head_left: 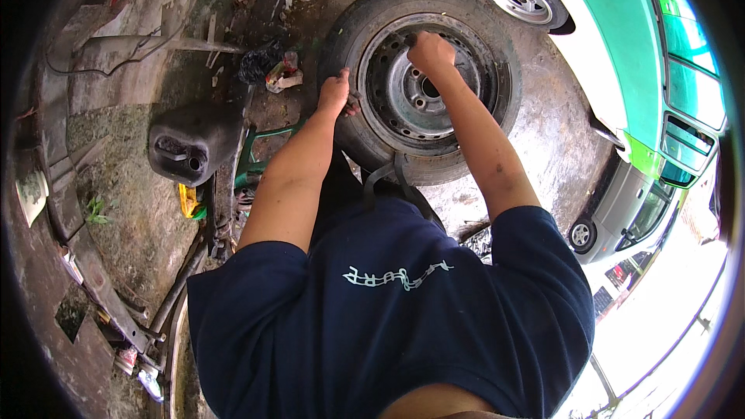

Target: The person uses a tire iron to pry the bead of a car tire off its rim. They repeatedly insert the tool between the tire and rim, lever the bead downward, and rotate the tire to continue the process around the circumference.

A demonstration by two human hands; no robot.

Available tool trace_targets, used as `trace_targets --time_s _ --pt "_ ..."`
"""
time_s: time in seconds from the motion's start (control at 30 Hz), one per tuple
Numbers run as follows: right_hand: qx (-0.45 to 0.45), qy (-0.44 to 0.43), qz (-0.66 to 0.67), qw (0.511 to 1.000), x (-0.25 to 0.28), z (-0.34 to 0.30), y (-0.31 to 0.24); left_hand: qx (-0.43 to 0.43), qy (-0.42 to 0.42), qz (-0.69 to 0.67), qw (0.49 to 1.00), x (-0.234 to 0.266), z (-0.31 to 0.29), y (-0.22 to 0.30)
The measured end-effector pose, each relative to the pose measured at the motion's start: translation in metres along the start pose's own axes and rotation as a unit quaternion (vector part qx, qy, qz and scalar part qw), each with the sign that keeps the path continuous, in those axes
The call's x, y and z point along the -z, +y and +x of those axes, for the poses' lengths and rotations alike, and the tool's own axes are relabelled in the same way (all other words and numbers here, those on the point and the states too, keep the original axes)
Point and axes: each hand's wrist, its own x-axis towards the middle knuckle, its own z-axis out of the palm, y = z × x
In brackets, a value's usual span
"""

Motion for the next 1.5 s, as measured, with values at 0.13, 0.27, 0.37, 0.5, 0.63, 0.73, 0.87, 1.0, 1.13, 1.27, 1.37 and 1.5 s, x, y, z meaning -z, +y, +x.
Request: trace_targets --time_s 0.13,0.27,0.37,0.5,0.63,0.73,0.87,1.0,1.13,1.27,1.37,1.5 --pt "-0.039 -0.001 0.059 0.998 -0.010 0.017 -0.003 0.006 0.010 0.007 1.000 -0.002 -0.006 0.004" --pt "-0.062 -0.011 0.091 0.994 -0.028 0.011 -0.010 -0.002 0.006 0.002 1.000 -0.002 -0.003 0.003" --pt "-0.061 -0.007 0.094 0.994 -0.040 -0.004 -0.013 0.005 0.001 0.035 0.999 0.000 0.003 -0.001" --pt "0.023 0.013 0.020 0.999 -0.043 -0.018 -0.017 0.010 -0.016 -0.006 1.000 0.000 0.009 -0.006" --pt "0.066 0.005 -0.042 0.997 -0.042 -0.023 -0.023 -0.004 0.007 -0.015 1.000 -0.004 0.010 -0.009" --pt "0.043 0.000 -0.004 0.999 -0.039 -0.024 -0.021 -0.008 0.000 -0.019 1.000 -0.002 0.009 -0.009" --pt "-0.017 0.032 0.054 0.998 -0.030 -0.014 -0.007 0.002 -0.023 -0.030 0.999 0.001 0.011 -0.010" --pt "-0.039 0.012 0.061 0.997 -0.028 0.003 -0.005 0.004 -0.020 -0.021 1.000 0.001 0.017 -0.012" --pt "-0.024 0.002 0.084 0.996 -0.037 -0.002 -0.024 0.016 -0.024 -0.013 0.999 0.001 0.021 -0.013" --pt "0.088 0.002 -0.013 0.996 -0.050 -0.027 -0.040 0.010 -0.023 -0.021 0.999 0.001 0.021 -0.016" --pt "0.110 0.007 -0.055 0.992 -0.056 -0.037 -0.041 0.016 -0.021 -0.010 1.000 0.002 0.020 -0.015" --pt "0.099 -0.020 -0.053 0.994 -0.055 -0.035 -0.031 0.005 -0.028 -0.036 0.999 0.001 0.018 -0.013"
